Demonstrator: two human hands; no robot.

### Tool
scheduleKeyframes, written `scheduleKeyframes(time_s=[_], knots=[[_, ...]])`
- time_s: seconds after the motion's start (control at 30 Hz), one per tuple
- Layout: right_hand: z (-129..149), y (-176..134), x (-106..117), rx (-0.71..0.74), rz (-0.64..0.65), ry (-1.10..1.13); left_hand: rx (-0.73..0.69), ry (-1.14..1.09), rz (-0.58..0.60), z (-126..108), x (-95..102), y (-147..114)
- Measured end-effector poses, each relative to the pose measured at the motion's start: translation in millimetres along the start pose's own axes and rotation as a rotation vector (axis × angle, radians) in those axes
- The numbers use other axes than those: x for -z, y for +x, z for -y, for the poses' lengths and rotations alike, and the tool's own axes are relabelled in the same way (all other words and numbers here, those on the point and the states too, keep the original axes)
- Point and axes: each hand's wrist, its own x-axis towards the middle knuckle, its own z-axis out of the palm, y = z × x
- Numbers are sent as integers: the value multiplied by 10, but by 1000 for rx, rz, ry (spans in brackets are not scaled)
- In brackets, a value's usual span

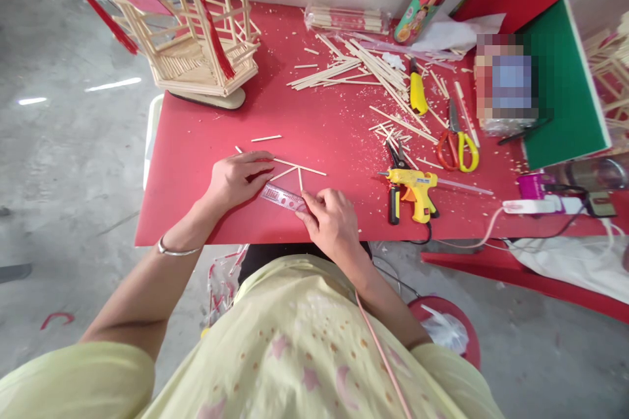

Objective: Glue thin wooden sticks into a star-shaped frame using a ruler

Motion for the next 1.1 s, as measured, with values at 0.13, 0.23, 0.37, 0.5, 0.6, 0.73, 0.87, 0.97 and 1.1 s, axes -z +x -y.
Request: scheduleKeyframes(time_s=[0.13,0.23,0.37,0.5,0.6,0.73,0.87,0.97,1.1], knots=[[1,0,3,5,-7,-10,-9,4,-2,13,-7,0],[-2,0,-2,3,-7,-7,-16,1,-7,4,-5,4],[-8,3,-8,6,-17,0,3,11,1,-12,-1,7],[-5,6,1,9,-21,2,6,3,4,-7,-2,7],[2,6,6,3,-10,4,-5,-2,-3,2,-2,5],[5,7,3,-11,8,5,-1,4,-1,13,-5,0],[4,6,2,-12,13,11,-10,8,-2,12,-6,1],[6,3,7,-10,10,12,-19,11,-10,-2,-1,5],[10,4,13,-8,3,14,-9,10,-12,-6,0,3]])
